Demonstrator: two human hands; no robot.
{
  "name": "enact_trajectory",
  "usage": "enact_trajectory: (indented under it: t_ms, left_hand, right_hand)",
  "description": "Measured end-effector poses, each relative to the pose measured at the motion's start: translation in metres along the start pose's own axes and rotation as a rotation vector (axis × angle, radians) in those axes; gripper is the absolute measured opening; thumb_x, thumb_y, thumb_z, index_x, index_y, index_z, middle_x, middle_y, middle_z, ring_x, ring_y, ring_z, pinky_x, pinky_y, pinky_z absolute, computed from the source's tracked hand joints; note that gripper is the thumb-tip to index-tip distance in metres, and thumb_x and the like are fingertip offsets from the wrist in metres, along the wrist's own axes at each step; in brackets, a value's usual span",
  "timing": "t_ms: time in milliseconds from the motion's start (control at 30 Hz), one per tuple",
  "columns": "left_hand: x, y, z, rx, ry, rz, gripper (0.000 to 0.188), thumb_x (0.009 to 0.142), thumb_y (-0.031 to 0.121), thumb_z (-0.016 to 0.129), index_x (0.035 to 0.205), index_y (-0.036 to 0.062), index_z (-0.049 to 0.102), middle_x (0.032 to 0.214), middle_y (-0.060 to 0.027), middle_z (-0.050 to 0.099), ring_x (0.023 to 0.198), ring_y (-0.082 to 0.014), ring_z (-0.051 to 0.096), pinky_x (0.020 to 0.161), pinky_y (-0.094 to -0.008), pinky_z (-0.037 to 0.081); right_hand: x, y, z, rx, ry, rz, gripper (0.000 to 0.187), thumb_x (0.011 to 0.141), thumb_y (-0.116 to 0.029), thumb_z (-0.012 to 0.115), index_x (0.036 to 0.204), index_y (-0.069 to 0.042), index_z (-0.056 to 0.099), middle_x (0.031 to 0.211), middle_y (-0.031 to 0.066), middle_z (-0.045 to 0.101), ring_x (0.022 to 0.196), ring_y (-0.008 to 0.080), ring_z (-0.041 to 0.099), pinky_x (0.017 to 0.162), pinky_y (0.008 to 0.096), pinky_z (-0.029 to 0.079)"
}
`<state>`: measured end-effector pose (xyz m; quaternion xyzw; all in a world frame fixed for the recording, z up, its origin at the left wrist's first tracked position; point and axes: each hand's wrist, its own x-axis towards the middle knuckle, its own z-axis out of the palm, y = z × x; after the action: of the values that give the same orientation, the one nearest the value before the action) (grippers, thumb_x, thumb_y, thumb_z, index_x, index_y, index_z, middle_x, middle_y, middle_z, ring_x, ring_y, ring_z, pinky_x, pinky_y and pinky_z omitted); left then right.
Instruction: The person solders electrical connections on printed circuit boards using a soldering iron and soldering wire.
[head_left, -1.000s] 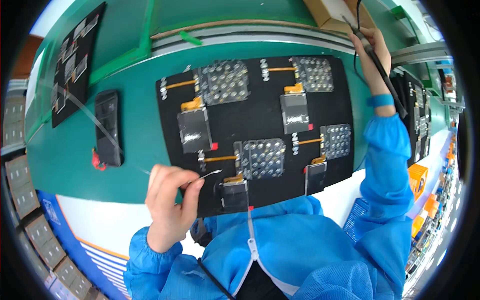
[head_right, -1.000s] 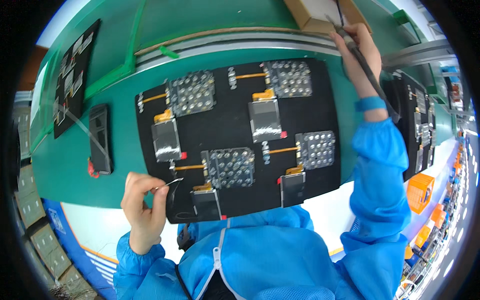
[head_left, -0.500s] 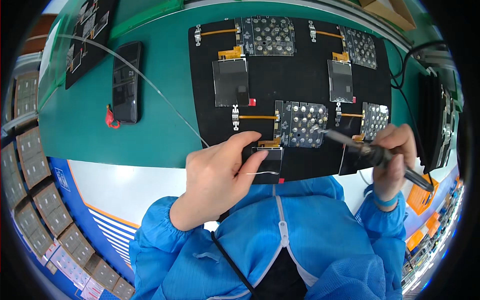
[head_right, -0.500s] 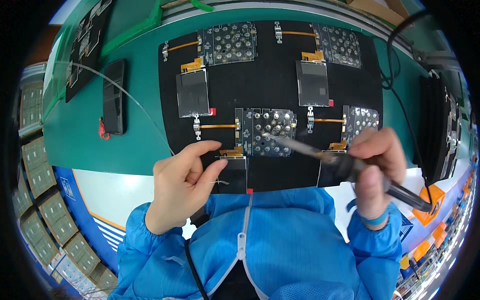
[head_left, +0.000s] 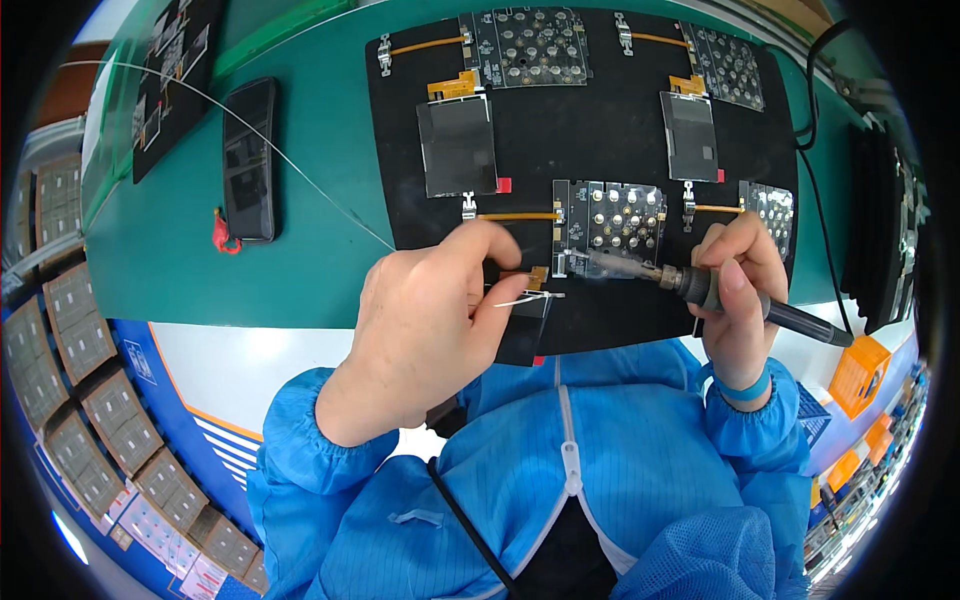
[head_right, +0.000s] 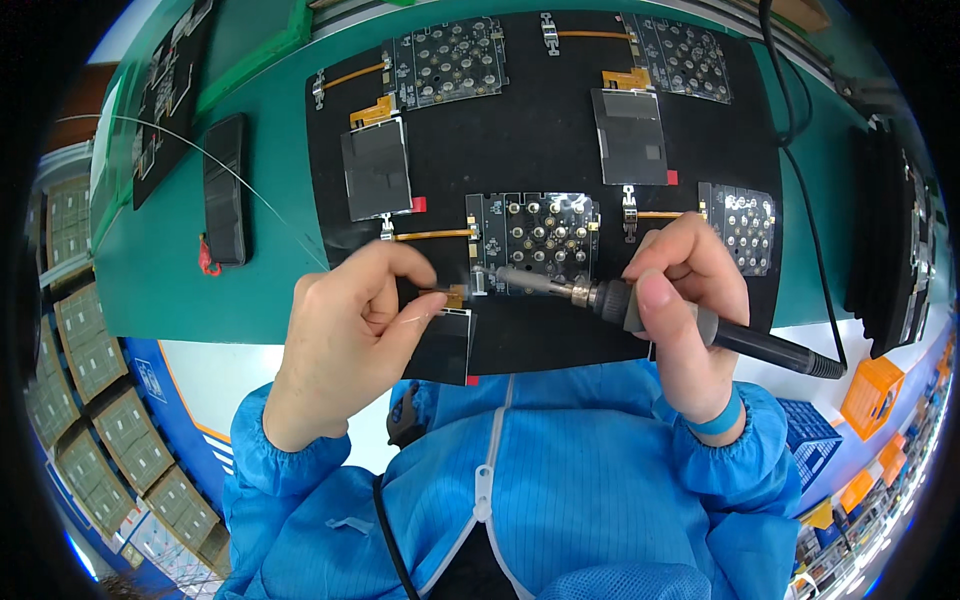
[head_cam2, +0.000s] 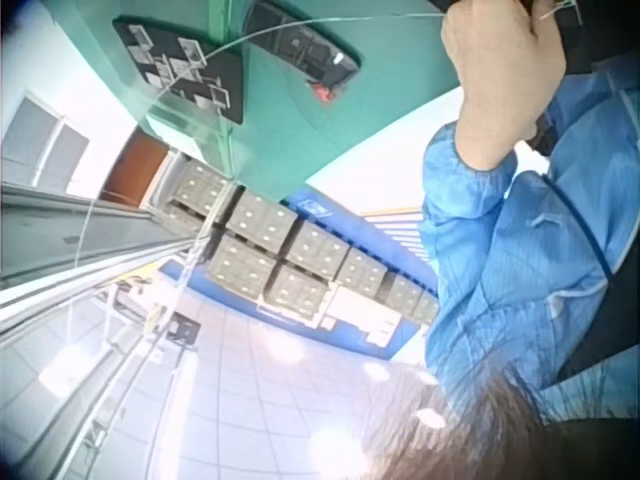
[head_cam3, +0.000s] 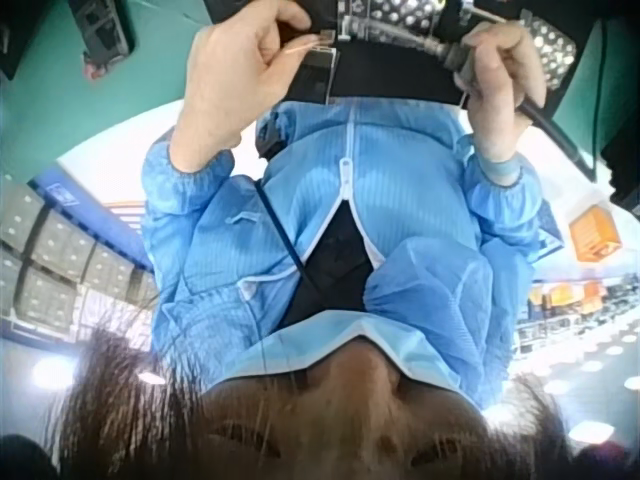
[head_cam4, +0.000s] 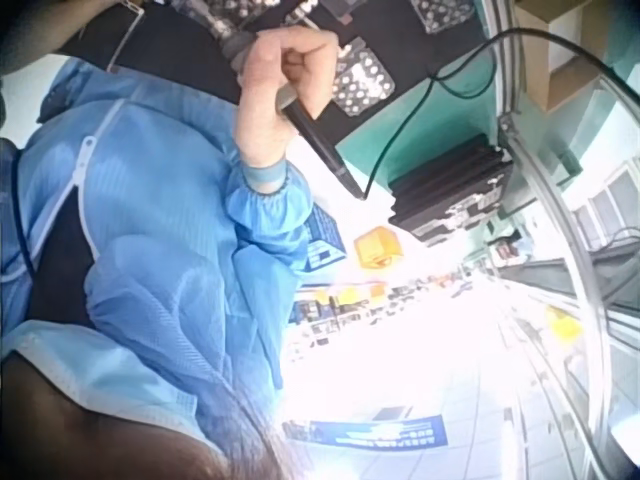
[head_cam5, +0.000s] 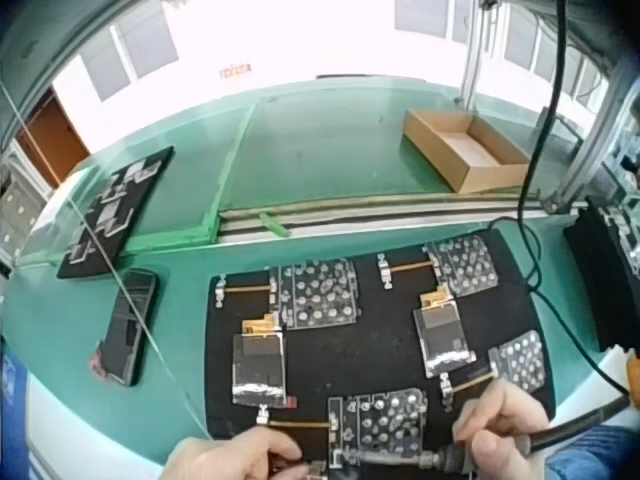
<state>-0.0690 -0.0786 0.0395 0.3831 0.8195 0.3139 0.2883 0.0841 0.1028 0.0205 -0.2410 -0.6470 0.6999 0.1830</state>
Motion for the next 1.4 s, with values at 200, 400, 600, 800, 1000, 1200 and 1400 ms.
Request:
enact_trajectory:
  t_ms: [200,400,600,800,1000,1200,1400]
  left_hand:
    - [-0.006,-0.013,-0.001,-0.116,0.114,0.210,0.021,0.079,0.001,0.058,0.098,-0.0003,0.048,0.070,-0.0025,0.043,0.060,-0.0053,0.038,0.053,-0.0200,0.030]
    - [-0.006,-0.011,-0.001,-0.114,0.153,0.315,0.017,0.076,-0.006,0.056,0.091,-0.0022,0.049,0.087,-0.0117,0.046,0.075,-0.0237,0.048,0.066,-0.0312,0.041]
    - [-0.011,-0.008,0.007,0.073,0.280,0.284,0.011,0.069,-0.007,0.065,0.077,-0.0007,0.060,0.086,-0.0087,0.049,0.069,-0.0156,0.052,0.057,-0.0245,0.042]
    - [-0.008,-0.008,0.013,0.030,0.323,0.288,0.015,0.065,-0.006,0.070,0.075,0.0000,0.061,0.082,-0.0076,0.051,0.069,-0.0154,0.053,0.056,-0.0247,0.043]
    - [-0.007,-0.009,0.018,0.050,0.323,0.298,0.015,0.065,-0.006,0.071,0.074,0.0000,0.060,0.082,-0.0079,0.050,0.069,-0.0160,0.053,0.055,-0.0247,0.043]
    - [-0.005,-0.010,0.021,0.064,0.341,0.341,0.016,0.064,-0.006,0.071,0.073,-0.0002,0.060,0.081,-0.0078,0.050,0.068,-0.0163,0.052,0.054,-0.0255,0.042]
    - [-0.005,-0.009,0.023,0.057,0.329,0.342,0.016,0.064,-0.007,0.071,0.073,-0.0005,0.059,0.081,-0.0079,0.049,0.068,-0.0165,0.052,0.054,-0.0256,0.042]
  right_hand:
    - [-0.001,0.004,-0.004,-0.020,-0.016,-0.097,0.022,0.084,-0.024,0.055,0.081,-0.005,0.045,0.065,0.0006,0.045,0.054,0.0032,0.035,0.048,0.0182,0.026]
    - [0.000,0.005,-0.004,-0.021,-0.028,-0.112,0.023,0.084,-0.024,0.056,0.080,-0.005,0.045,0.064,0.0010,0.045,0.053,0.0036,0.035,0.047,0.0187,0.026]
    - [-0.001,0.006,-0.003,-0.021,-0.050,-0.117,0.022,0.084,-0.023,0.056,0.080,-0.004,0.045,0.066,0.0020,0.046,0.054,0.0036,0.035,0.048,0.0185,0.026]
    - [-0.002,0.002,-0.002,-0.046,-0.074,-0.084,0.020,0.083,-0.020,0.057,0.081,-0.004,0.045,0.069,0.0027,0.047,0.054,0.0033,0.037,0.049,0.0186,0.029]
    - [-0.002,0.003,-0.002,-0.071,-0.082,-0.077,0.019,0.083,-0.019,0.057,0.081,-0.005,0.045,0.069,0.0029,0.047,0.054,0.0034,0.038,0.049,0.0189,0.030]
    - [-0.001,0.003,-0.003,-0.074,-0.097,-0.087,0.017,0.083,-0.018,0.056,0.081,-0.005,0.045,0.069,0.0029,0.047,0.055,0.0036,0.038,0.049,0.0194,0.030]
    - [-0.002,0.003,-0.003,-0.070,-0.101,-0.076,0.017,0.083,-0.017,0.056,0.080,-0.004,0.044,0.068,0.0033,0.047,0.056,0.0041,0.038,0.051,0.0195,0.029]
